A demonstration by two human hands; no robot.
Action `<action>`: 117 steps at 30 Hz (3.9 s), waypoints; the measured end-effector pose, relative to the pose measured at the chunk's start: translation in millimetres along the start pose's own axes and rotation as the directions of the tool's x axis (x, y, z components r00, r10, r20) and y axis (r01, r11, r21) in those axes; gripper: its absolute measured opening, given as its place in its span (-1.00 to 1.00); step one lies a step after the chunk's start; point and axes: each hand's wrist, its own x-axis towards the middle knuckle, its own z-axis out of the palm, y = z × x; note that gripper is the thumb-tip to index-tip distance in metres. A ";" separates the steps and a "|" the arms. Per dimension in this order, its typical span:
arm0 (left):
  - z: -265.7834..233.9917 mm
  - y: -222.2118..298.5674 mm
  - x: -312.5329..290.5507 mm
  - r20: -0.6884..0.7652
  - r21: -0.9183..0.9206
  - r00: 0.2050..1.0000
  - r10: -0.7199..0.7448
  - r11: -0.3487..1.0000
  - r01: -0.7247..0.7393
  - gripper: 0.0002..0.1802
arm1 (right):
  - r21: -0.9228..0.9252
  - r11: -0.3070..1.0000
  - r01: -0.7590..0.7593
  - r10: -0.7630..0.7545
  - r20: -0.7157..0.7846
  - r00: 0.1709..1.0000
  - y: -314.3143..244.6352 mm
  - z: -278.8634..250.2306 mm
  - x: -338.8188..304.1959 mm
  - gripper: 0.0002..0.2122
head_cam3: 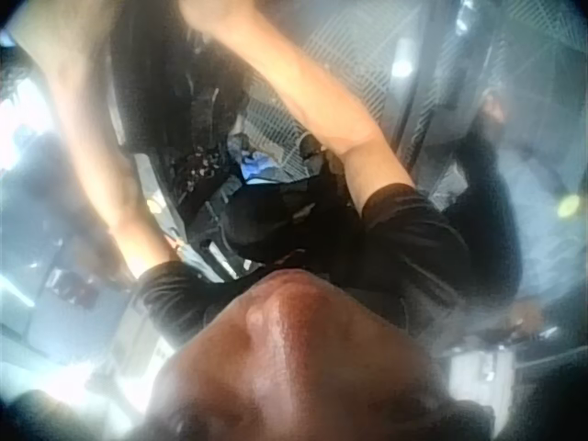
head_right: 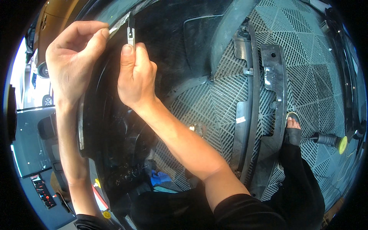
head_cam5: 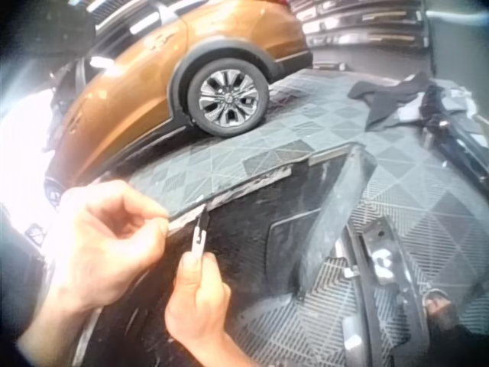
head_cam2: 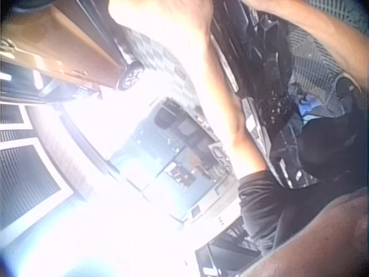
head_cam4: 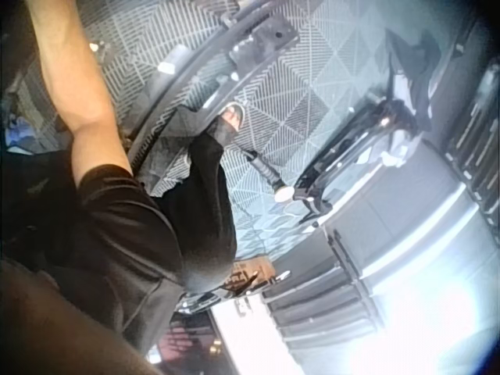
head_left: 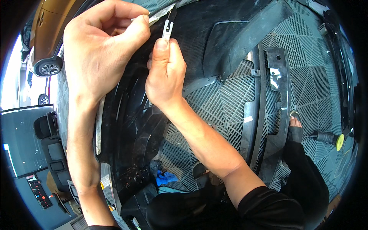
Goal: The person removes adhesive residue from a black plastic car part, then uses a small metal tool to scrape and clean the edges. They continue to peel and scrape adhesive along the perimeter of the part.
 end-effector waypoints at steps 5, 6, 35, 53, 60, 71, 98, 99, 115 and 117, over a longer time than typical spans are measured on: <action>0.6 0.7 0.7 0.001 -0.014 1.000 -0.014 1.000 0.014 -0.86 | -0.041 0.998 0.052 -0.053 -0.020 0.998 4.0 0.6 0.5 -0.64; 0.8 0.6 0.5 0.001 -0.021 1.000 -0.022 1.000 0.022 -0.85 | -0.044 0.998 0.048 -0.049 -0.023 0.999 4.5 3.1 -1.6 -0.64; 11.6 21.8 19.1 0.112 0.366 0.977 0.183 0.906 -0.212 -0.59 | 0.062 0.991 -0.117 0.116 0.027 0.993 15.4 -22.1 -23.3 -0.61; 7.2 12.5 15.4 0.134 0.303 0.971 0.197 0.925 -0.229 -0.82 | 0.044 0.998 0.033 -0.035 0.039 0.999 9.3 -15.4 1.4 -0.57; 5.7 13.9 16.1 0.150 0.331 0.958 0.245 0.900 -0.282 -0.82 | 0.111 0.990 0.092 -0.095 0.018 0.995 19.1 -3.7 2.6 -0.55; 5.8 10.6 17.6 0.139 0.340 0.953 0.270 0.891 -0.302 -0.83 | 0.040 0.998 0.042 -0.043 0.009 0.999 10.0 -0.1 0.6 -0.56; 8.7 12.8 15.8 0.107 0.291 0.976 0.190 0.933 -0.213 -0.82 | 0.117 0.988 0.098 -0.100 0.008 0.995 23.9 -3.8 2.5 -0.57; 9.5 12.8 16.0 0.109 0.276 0.975 0.194 0.936 -0.217 -0.82 | 0.103 0.987 0.122 -0.123 0.007 0.992 24.5 -4.1 4.2 -0.58; 9.7 10.8 16.1 0.112 0.284 0.969 0.219 0.928 -0.243 -0.81 | 0.059 0.996 0.061 -0.059 -0.027 0.998 25.5 -16.9 -2.2 -0.59; 10.2 13.3 14.9 0.135 0.235 0.971 0.197 0.946 -0.225 -0.80 | 0.139 0.988 0.061 -0.059 -0.019 0.998 24.0 -12.0 0.0 -0.58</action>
